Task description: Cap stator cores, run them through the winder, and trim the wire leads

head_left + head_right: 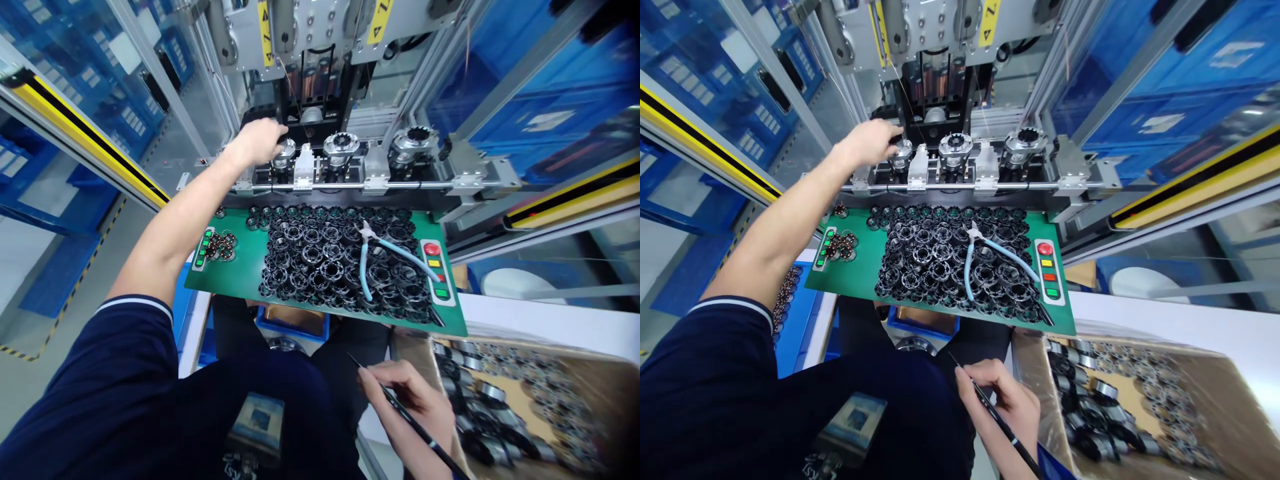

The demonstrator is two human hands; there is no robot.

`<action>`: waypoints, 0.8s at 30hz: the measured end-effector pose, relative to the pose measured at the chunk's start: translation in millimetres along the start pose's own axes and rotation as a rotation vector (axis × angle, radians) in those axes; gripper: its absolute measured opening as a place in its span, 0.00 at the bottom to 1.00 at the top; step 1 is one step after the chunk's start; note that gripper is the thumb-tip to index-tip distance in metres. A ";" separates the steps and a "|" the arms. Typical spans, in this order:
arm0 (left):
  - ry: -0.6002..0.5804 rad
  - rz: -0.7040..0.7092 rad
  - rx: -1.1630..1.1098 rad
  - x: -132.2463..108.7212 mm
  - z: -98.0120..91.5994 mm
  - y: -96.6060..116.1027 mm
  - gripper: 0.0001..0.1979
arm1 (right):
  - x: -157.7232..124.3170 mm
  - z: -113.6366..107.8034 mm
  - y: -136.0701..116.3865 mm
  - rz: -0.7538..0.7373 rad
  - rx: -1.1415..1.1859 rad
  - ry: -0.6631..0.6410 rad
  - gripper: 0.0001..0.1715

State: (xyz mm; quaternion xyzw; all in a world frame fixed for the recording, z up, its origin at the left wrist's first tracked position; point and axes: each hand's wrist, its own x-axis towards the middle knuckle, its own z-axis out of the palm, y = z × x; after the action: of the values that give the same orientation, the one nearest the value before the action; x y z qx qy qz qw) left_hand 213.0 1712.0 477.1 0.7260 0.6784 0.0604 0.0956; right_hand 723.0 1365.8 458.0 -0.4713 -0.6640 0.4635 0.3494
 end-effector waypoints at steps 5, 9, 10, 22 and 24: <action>-0.074 -0.110 -0.011 -43.0 28.3 32.1 0.55 | -1.3 -0.1 -2.4 0.018 0.047 0.015 0.12; -0.023 -0.070 -0.083 -67.0 8.8 38.2 0.56 | -8.4 0.5 -21.8 0.066 0.046 0.030 0.16; 0.070 -0.022 -0.110 -79.6 3.9 43.3 0.52 | -11.3 0.5 -28.5 0.115 0.042 0.035 0.16; 0.059 0.529 -0.114 -218.7 60.1 134.4 0.10 | -36.0 9.0 -35.3 0.162 0.009 -0.047 0.16; 0.047 0.526 -0.159 -212.8 55.4 131.5 0.06 | -42.5 9.3 -38.9 0.147 0.002 -0.047 0.15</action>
State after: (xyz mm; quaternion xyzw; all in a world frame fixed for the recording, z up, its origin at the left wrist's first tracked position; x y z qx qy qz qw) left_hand 337.7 1488.7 461.1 0.8657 0.4618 0.1530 0.1176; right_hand 716.1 1317.9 490.6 -0.5074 -0.6353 0.4994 0.2993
